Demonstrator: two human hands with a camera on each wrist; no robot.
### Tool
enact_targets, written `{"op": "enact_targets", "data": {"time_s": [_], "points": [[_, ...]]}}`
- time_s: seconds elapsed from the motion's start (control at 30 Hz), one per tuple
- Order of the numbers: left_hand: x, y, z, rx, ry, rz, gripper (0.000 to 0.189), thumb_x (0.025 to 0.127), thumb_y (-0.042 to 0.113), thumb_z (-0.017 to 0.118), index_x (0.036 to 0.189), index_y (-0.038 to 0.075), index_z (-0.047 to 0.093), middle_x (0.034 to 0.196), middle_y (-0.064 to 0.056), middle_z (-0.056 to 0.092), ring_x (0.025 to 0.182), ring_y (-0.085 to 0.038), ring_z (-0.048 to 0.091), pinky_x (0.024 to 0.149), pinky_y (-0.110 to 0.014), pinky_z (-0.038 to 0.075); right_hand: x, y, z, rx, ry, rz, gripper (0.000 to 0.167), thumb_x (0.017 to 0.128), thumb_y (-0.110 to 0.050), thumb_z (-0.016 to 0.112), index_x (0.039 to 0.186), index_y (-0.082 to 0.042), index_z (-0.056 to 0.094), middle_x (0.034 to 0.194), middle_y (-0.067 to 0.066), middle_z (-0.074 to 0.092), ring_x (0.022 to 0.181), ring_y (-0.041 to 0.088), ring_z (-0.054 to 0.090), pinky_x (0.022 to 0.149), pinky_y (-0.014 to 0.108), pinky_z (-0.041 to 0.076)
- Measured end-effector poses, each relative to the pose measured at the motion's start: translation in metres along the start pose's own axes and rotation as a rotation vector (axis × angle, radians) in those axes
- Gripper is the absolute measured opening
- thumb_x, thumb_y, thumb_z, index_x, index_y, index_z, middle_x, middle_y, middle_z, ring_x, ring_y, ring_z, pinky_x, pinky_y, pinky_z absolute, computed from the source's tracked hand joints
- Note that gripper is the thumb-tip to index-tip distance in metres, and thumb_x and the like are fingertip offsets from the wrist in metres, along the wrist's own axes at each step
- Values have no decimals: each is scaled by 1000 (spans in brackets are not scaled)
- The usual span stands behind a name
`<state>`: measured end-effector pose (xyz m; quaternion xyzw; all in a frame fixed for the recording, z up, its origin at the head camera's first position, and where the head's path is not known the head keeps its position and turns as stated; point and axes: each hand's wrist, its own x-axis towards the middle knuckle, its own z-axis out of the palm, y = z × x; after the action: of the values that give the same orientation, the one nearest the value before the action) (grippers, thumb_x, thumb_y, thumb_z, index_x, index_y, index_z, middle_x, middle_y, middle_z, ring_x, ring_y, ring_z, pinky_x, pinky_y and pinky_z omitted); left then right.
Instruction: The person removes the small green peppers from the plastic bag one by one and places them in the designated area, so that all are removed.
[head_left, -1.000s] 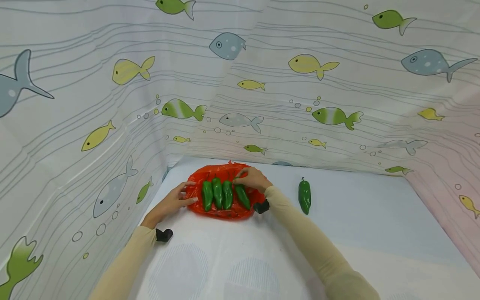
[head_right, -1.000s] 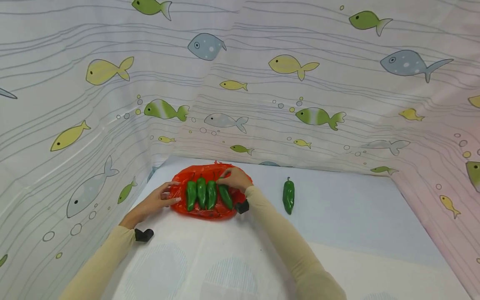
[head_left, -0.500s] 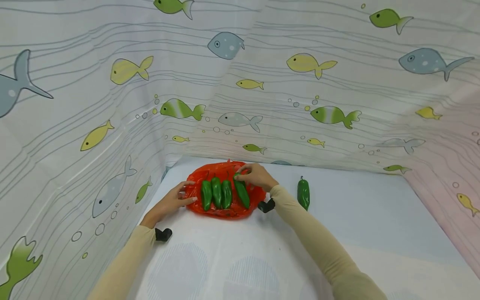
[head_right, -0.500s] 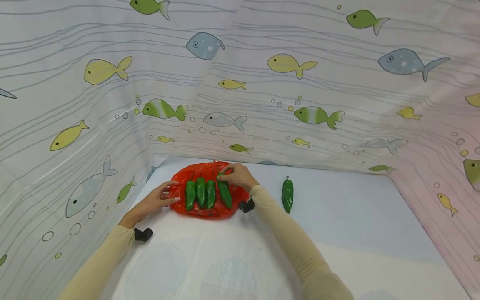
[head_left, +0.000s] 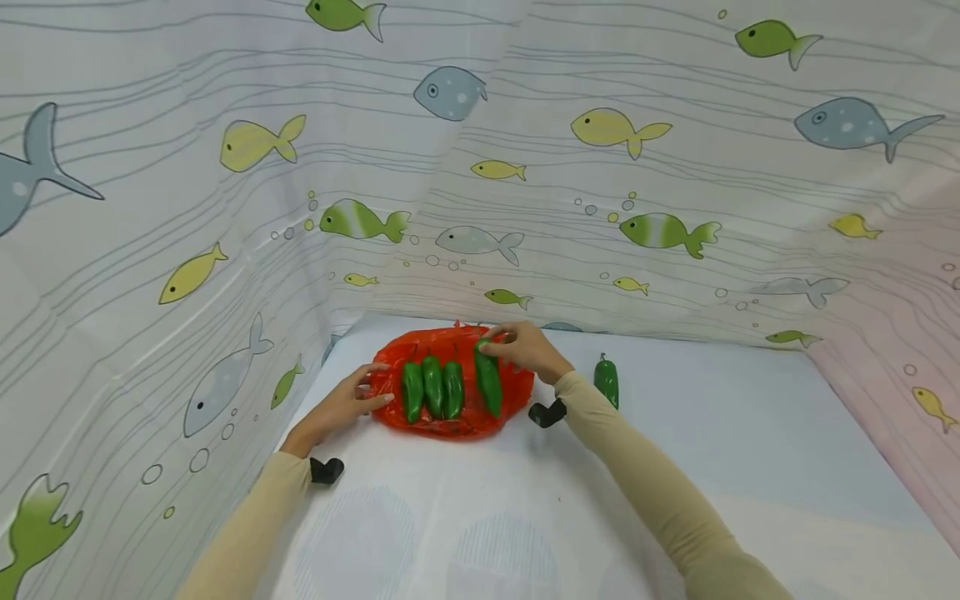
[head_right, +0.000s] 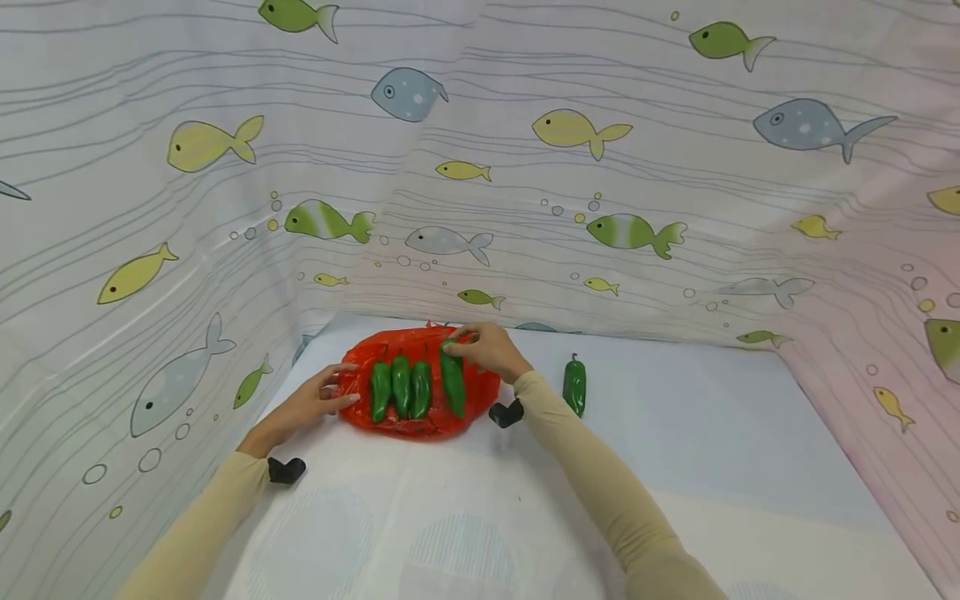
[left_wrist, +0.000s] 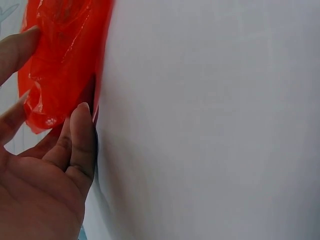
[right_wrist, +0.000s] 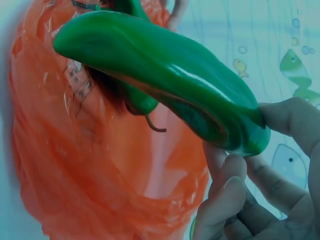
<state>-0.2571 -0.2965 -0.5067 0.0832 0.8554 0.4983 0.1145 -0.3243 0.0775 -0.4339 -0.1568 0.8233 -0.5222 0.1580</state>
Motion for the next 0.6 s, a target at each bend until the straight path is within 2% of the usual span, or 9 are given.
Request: {"op": "enact_targets", "data": {"time_s": [0.2, 0.33, 0.47, 0.6], "points": [[1, 0, -1, 2, -4, 8, 67, 98, 31, 73, 153, 16, 39, 133, -20, 49, 107, -36, 57, 81, -42, 47, -7, 2, -13, 6, 26, 6, 37, 94, -37, 77, 125, -18, 70, 116, 9, 70, 89, 25, 62, 68, 37, 50], [1, 1, -1, -2, -7, 3, 67, 98, 31, 73, 154, 17, 38, 134, -21, 49, 110, -38, 56, 82, -42, 48, -11, 5, -21, 17, 38, -3, 38, 93, -37, 77, 126, -17, 70, 113, 9, 71, 89, 26, 62, 64, 36, 49], [1, 2, -1, 8, -9, -4, 67, 97, 32, 74, 153, 18, 40, 135, -20, 50, 112, -38, 56, 83, -41, 48, -17, 7, -28, 14, 43, -17, 37, 94, -35, 77, 125, -17, 70, 111, 9, 73, 93, 35, 63, 58, 32, 47], [1, 1, 0, 13, -11, -4, 67, 97, 31, 74, 153, 17, 40, 133, -20, 50, 110, -37, 57, 82, -40, 48, -23, 8, -33, 8, 53, -18, 37, 94, -35, 77, 125, -17, 70, 111, 9, 73, 95, 40, 61, 60, 35, 46]]}}
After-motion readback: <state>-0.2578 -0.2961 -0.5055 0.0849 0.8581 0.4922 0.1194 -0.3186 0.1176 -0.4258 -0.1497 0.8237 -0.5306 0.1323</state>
